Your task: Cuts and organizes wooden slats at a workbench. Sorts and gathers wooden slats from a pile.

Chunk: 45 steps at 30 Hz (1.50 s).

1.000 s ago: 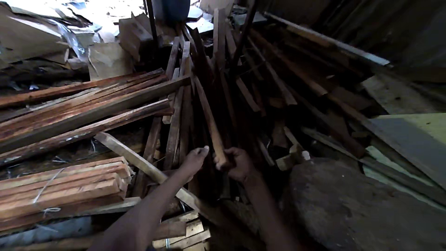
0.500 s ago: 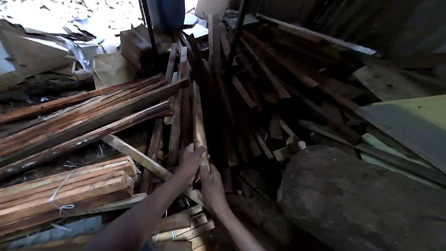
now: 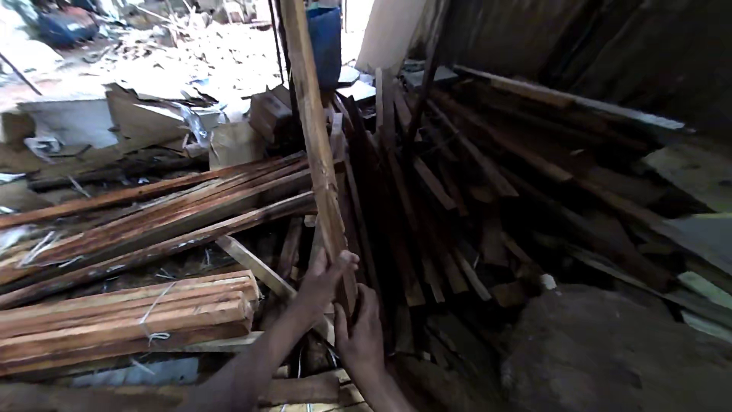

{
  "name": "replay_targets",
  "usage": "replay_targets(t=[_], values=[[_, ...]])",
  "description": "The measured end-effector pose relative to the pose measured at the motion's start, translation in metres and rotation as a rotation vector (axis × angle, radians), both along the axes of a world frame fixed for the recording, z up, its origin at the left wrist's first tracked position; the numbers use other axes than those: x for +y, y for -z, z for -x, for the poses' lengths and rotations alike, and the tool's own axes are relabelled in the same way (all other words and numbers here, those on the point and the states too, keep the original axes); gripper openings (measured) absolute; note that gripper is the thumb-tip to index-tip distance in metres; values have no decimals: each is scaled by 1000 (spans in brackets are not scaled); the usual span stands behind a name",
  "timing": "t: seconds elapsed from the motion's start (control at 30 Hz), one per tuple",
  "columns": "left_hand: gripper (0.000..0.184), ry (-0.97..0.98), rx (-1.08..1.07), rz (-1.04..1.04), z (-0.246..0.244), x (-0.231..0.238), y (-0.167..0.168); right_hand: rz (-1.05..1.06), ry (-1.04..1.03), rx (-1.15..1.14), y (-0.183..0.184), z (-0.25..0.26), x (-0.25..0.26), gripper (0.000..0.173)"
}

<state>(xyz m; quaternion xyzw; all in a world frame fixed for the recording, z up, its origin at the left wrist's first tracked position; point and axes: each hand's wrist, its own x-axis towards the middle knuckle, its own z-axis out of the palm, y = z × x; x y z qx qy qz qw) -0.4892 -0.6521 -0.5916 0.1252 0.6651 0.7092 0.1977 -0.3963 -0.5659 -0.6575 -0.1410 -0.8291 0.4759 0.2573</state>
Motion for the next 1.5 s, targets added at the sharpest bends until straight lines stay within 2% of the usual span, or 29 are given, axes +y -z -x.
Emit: replay_targets(t=[0.1, 0.17, 0.23, 0.3, 0.4, 0.5, 0.53, 0.6, 0.67, 0.77, 1.07, 1.13, 1.2, 1.23, 1.3, 1.33, 1.4, 1.5], values=[[74, -131, -138, 208, -2, -1, 15, -34, -71, -206, 20, -1, -3, 64], [71, -138, -325, 252, 3, -9, 43, -77, -176, -441, 27, -2, -4, 73], [69, -149, -511, 281, 12, -18, 74, -140, -259, -654, 29, 0, -5, 67], [72, -201, -639, 287, 21, -26, 97, -204, -329, -772, 24, 6, -10, 61], [83, -264, -610, 312, 23, -30, 105, -181, -353, -757, 28, 11, -11, 64], [83, -303, -573, 333, 24, -32, 101, -119, -385, -738, 36, 16, -11, 66], [79, -321, -569, 332, 25, -31, 100, -102, -401, -745, 38, 17, -10, 67], [59, -348, -586, 273, 27, -29, 98, -108, -424, -760, 43, 20, -7, 68], [49, -294, -648, 167, 30, -33, 96, -119, -448, -775, 41, 26, 0, 71], [47, -145, -684, 27, 32, -43, 87, -51, -518, -782, 35, 37, 15, 71], [51, 58, -642, 0, 42, -62, 94, 206, -693, -766, 38, 51, 26, 65], [54, 97, -668, 192, 49, -68, 89, 209, -695, -788, 32, 52, 26, 60], [71, 208, -515, 736, 51, -73, 54, 123, -672, -789, 25, 46, 17, 59], [73, 305, -383, 1029, 50, -73, 27, 56, -683, -764, 24, 39, 11, 58], [65, 405, -191, 1418, 61, -74, 9, -44, -760, -712, 27, 27, 2, 56], [62, 372, -119, 1514, 67, -75, 9, -32, -795, -698, 30, 26, 0, 55], [62, 347, -18, 1521, 76, -66, 12, 9, -716, -658, 32, 34, 11, 44], [59, 445, 4, 1301, 76, -45, 30, -51, -317, -559, 39, 56, 66, 35]])
